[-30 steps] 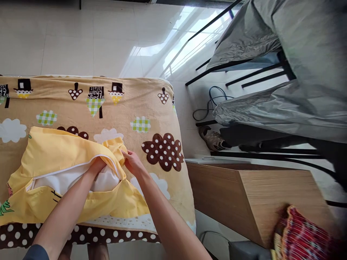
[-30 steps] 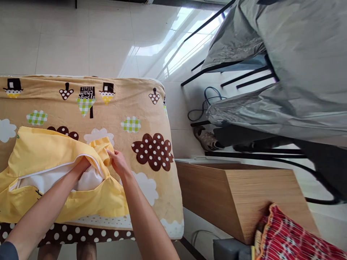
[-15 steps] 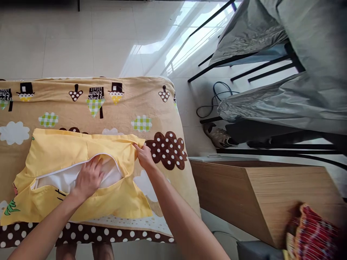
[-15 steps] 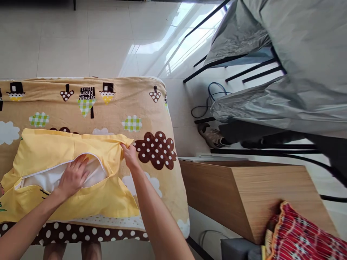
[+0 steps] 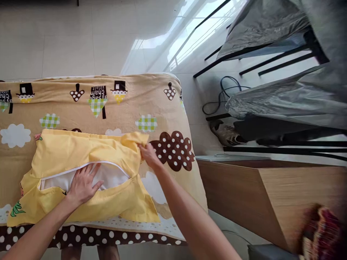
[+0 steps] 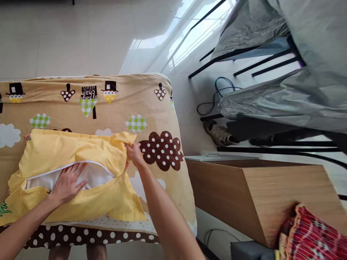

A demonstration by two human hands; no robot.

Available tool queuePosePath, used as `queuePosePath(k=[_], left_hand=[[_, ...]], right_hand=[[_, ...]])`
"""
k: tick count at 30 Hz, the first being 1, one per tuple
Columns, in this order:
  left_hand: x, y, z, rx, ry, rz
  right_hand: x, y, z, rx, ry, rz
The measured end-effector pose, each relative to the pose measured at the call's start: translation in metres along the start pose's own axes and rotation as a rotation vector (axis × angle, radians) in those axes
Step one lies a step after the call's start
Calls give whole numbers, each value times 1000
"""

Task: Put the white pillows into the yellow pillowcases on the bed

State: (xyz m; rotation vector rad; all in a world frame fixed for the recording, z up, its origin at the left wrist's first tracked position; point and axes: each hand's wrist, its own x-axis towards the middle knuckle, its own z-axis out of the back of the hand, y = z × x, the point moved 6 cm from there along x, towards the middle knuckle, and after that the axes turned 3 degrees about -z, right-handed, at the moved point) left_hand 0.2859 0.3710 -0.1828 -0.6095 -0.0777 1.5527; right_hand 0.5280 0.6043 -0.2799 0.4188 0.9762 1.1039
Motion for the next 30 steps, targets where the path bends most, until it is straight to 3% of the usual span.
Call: queuePosePath(k=[2,5,7,8,12,14,18,22,26,30], left_hand=[[18,9,2,-39,11,19],[47,21,0,0,-57,163],[55,17,-4,51,-122,200],[54,10,-7,64,-133,146],[24,-22,-11,61,-68,-287],[4,-25,-5,69,-42,-391],[-23,-27,10,74,-156,-354],[-32,-41,4,-19,-260,-264],[-24,-42,-6,-31,-220,-137],[-14,-51,5,27,-200,-36]], right_hand=[[10,-1,5,-11,-57,10],[23,-2,13,-62,-144,24],[30,-2,15,-110,-130,40],[34,-1,16,-132,-121,50],[52,4,34,-176,-221,59],[61,3,40,-172,-267,35],[72,-7,36,-159,-275,-21],[76,-13,28,-113,-252,-28],[55,-25,43,-59,-111,-28],[-25,-64,96,-80,-94,-86]])
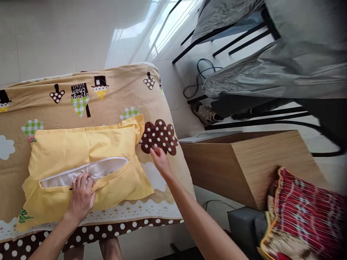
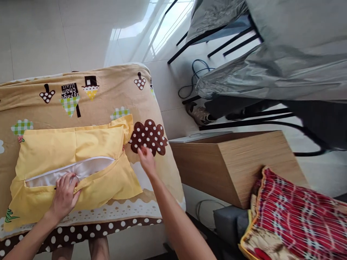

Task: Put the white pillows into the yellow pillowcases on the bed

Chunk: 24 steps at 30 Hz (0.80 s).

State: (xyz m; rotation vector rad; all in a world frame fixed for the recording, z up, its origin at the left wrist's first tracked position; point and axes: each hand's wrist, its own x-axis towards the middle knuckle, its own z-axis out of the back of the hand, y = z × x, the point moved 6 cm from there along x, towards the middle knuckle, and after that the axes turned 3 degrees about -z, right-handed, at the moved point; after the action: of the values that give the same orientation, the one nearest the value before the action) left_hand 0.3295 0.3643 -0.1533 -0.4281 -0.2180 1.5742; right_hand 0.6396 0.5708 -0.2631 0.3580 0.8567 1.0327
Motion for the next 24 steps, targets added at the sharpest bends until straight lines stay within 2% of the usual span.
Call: queuePosePath(k=[2,4,6,8,9,11,12,14,16,18,20,22,24], left_hand=[[8,-14,4,-3,58,-7],[16,-35,2,-68,186,-74],[24,-55,-5,-167,320,-113],[30,-65,-13,-268,405,-68],[33,-67,-17,-323,428,-22],[36,-66,-23,-446,474,68],[37,-64,-24,-506,489,95],[45,-61,-20,-581,442,78],[58,-67,-12,-595,351,-88],[71,-84,-12,-571,347,-320],[82,-99,-27,-489,494,-467],[92,-103,-47,-312,642,-506],[100,-98,-57,-118,655,-530]], right_hand=[[-50,-29,22,-16,37,-56],[-98,-46,28,2,105,-94],[-140,-43,11,92,250,-151],[-168,-22,-18,214,349,-203],[-175,-8,-32,254,346,-212],[-177,20,-52,212,250,-184],[-176,29,-58,153,209,-175],[-172,39,-61,108,157,-148],[-172,36,-54,177,130,-127],[-176,27,-39,260,62,-108],[-182,20,-23,282,-35,-81],[-188,16,-12,274,-118,-49],[-190,12,-5,262,-165,-38]])
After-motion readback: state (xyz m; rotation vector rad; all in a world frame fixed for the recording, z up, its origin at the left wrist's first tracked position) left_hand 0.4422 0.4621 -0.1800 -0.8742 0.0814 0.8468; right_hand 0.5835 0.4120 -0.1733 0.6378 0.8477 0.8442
